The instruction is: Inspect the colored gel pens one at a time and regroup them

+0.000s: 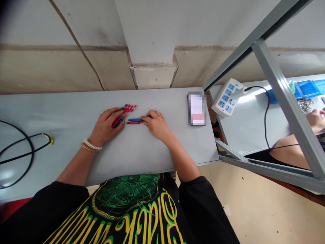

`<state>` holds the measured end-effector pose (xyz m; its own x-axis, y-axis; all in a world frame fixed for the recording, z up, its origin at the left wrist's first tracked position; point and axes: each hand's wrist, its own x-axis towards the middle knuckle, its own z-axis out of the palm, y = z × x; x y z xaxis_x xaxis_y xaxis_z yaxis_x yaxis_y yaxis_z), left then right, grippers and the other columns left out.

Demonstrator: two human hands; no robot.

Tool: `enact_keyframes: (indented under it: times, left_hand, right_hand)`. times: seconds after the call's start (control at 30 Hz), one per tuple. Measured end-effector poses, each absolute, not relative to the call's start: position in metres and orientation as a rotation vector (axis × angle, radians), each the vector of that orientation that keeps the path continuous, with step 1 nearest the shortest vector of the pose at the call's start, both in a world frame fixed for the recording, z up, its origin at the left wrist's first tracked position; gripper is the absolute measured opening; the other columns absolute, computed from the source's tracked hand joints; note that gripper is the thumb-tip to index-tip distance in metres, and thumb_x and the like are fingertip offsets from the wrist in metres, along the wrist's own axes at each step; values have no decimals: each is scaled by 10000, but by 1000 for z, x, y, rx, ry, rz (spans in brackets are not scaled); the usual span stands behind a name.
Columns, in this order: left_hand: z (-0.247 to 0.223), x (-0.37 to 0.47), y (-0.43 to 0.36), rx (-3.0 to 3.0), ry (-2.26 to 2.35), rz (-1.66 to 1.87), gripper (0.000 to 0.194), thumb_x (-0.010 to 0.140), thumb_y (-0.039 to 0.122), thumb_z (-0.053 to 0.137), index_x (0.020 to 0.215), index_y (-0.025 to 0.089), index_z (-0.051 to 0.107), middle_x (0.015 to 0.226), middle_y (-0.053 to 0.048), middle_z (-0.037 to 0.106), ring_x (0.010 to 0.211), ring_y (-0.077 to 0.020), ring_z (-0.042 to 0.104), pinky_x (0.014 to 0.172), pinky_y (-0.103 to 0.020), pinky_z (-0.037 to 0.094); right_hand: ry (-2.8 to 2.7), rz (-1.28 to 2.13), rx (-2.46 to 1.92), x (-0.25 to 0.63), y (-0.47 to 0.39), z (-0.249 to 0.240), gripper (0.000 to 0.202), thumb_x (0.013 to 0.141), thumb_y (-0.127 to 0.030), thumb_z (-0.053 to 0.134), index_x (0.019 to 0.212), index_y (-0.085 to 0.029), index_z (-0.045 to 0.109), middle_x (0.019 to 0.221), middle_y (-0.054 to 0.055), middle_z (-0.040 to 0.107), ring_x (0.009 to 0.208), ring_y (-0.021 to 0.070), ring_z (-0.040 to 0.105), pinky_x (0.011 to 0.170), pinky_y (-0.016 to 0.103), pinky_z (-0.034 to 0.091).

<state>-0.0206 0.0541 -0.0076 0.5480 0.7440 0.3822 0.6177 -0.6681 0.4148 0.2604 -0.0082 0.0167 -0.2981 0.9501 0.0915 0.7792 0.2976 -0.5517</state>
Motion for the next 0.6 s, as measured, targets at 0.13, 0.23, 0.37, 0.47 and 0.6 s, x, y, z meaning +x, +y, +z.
enact_keyframes:
  times: [0.13, 0.23, 0.37, 0.47, 0.6]
  left_hand:
    - [-8, -20, 56, 2523, 1152, 762, 446, 1010, 307, 641, 1447, 218, 627, 1492, -157, 654, 1328, -341, 647, 1115, -556, 522]
    - [-5, -21, 53, 2498, 1179, 743, 484, 1001, 329, 655, 1466, 207, 610, 1530, -166, 634, 1368, -351, 626, 1131, -565, 506]
    - [5, -20, 44, 2446, 1183, 859, 479, 980, 390, 697, 1413, 196, 631, 1525, -173, 635, 1380, -346, 624, 1171, -569, 498]
    - [12, -10, 32, 2392, 1061, 895, 429, 1019, 354, 654, 1414, 190, 621, 1458, -163, 677, 1366, -295, 649, 1187, -520, 528]
    - [15, 14, 23, 2493, 986, 785, 433, 1036, 325, 648, 1433, 160, 598, 1409, -166, 712, 1324, -308, 680, 1146, -527, 567]
  right_hand:
    - [-2121, 596, -1506, 265, -6, 14, 338, 1081, -255, 527, 1325, -238, 759, 1141, 124, 627, 1076, 285, 574, 1030, 478, 543]
    - [-2116, 603, -1489, 267, -6, 12, 349, 1066, -233, 527, 1326, -232, 760, 1140, 127, 633, 1055, 289, 573, 1011, 484, 552]
    - [-2123, 611, -1423, 268, -5, 11, 402, 1040, -157, 487, 1335, -211, 753, 1149, 134, 641, 1066, 288, 578, 1013, 483, 557]
    - [-2151, 612, -1348, 267, -5, 11, 443, 1028, -112, 444, 1355, -170, 737, 1164, 142, 651, 1094, 281, 598, 1018, 464, 558]
    - [-2139, 629, -1317, 266, -5, 13, 423, 1040, -124, 442, 1326, -192, 747, 1174, 126, 713, 1077, 276, 623, 990, 463, 563]
